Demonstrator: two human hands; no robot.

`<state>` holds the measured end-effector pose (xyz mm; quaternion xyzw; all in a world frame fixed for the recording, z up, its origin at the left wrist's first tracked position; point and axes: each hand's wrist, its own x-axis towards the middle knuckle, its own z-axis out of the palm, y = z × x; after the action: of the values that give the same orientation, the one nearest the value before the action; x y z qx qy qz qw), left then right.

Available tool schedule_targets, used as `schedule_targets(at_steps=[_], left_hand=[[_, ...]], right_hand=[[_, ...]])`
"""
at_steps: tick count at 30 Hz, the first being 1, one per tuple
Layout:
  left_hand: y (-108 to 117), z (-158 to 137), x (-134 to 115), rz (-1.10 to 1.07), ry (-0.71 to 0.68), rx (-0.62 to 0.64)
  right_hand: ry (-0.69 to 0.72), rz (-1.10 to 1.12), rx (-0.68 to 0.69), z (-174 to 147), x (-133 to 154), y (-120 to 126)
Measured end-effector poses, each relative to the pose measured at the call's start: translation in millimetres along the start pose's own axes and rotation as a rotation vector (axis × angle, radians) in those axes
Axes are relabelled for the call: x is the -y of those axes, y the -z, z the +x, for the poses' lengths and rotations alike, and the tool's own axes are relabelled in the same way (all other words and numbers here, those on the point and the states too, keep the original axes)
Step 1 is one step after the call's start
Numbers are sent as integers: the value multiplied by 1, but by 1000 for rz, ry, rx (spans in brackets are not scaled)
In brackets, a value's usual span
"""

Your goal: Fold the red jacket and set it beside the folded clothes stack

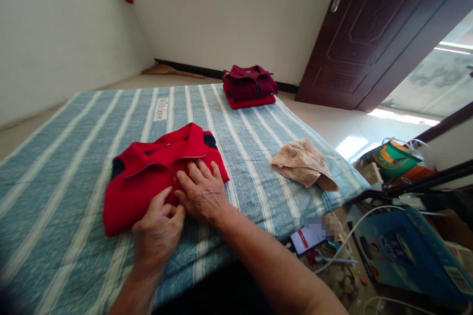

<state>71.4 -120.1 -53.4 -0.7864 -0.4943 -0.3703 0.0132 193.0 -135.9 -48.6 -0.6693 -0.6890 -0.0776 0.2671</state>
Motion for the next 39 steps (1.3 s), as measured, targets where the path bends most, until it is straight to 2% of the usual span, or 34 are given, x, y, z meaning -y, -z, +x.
schedule_targets(at_steps=[12,24,32,39], left_hand=[[1,-1,1,-19,-17,-2],[-2,-10,10,-52,8,79],[-8,-14,13,-75,-7,25],[-8,-16,16,-74,5,56]], right_hand=[[2,30,-42,-2,1,-4],[16,46,-114,-4,4,-11],[22,53,-144,-4,5,-14],[24,51,-171,-4,6,-18]])
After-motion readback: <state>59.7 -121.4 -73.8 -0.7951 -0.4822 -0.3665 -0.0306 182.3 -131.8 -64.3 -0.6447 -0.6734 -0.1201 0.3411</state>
